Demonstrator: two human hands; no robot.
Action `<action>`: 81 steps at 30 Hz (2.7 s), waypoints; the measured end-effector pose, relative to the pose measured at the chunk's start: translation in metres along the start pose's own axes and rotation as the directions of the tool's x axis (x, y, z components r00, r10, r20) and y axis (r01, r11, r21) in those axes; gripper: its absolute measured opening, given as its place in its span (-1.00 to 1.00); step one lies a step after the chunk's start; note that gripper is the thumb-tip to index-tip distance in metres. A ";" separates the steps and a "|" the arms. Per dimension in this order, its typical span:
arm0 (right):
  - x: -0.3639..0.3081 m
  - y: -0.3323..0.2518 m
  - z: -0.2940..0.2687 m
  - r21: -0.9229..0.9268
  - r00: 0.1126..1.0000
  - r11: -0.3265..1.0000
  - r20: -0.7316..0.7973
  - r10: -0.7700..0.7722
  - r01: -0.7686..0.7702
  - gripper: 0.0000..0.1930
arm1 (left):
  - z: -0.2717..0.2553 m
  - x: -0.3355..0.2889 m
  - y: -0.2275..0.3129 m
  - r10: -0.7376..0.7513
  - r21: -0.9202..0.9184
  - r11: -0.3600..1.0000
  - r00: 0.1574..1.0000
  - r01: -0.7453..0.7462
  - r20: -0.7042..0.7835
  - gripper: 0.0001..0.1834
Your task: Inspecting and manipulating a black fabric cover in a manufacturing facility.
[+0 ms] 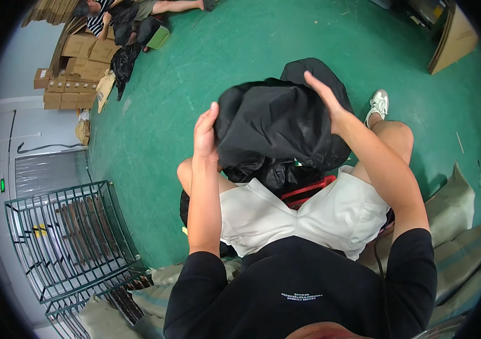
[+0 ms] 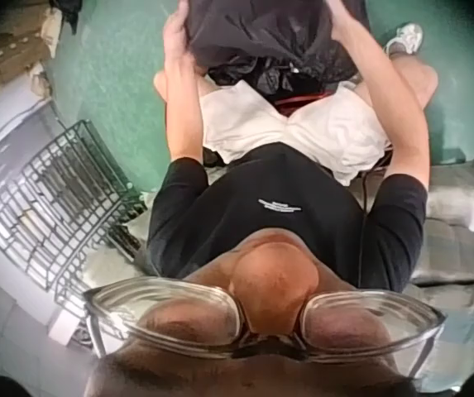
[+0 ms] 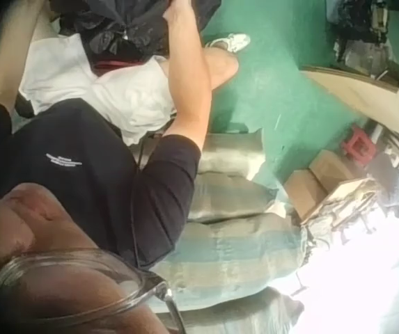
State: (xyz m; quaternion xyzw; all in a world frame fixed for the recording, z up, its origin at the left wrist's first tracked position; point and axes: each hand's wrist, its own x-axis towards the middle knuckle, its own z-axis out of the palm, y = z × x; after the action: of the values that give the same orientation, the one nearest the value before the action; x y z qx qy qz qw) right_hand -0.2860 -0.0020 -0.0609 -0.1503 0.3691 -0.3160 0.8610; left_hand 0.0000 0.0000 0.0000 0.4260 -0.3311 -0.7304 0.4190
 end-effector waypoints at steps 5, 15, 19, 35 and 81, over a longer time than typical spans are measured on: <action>0.005 0.003 -0.001 -0.145 0.964 0.953 0.030 -0.265 0.267 -0.35 | 0.007 -0.015 0.001 0.234 -0.104 0.964 0.966 -0.245 -0.106 -0.58; 0.008 -0.025 -0.026 -0.026 0.750 0.766 0.224 -0.622 0.643 -0.83 | -0.038 -0.028 0.030 0.462 0.039 0.885 0.886 -0.464 0.046 -0.58; -0.002 -0.026 -0.023 0.038 0.852 0.871 0.194 -0.487 0.489 -0.82 | -0.033 -0.027 0.001 0.277 -0.013 0.961 0.961 -0.277 -0.021 -0.62; 0.013 -0.021 -0.030 -0.161 0.877 0.866 0.185 -0.444 0.473 -0.87 | -0.048 -0.008 -0.036 0.168 0.255 0.947 0.977 -0.196 0.128 -0.81; -0.033 -0.031 -0.020 -0.140 0.963 0.953 0.026 -0.269 0.270 -0.32 | 0.003 -0.017 -0.144 0.125 -0.828 0.560 0.986 0.020 0.108 -0.50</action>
State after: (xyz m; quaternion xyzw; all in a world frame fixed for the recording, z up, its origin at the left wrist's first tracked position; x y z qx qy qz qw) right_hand -0.3318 -0.0040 -0.0417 -0.2612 0.3638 -0.4031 0.7981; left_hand -0.0454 0.0776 -0.1144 0.1124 0.0055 -0.8180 0.5641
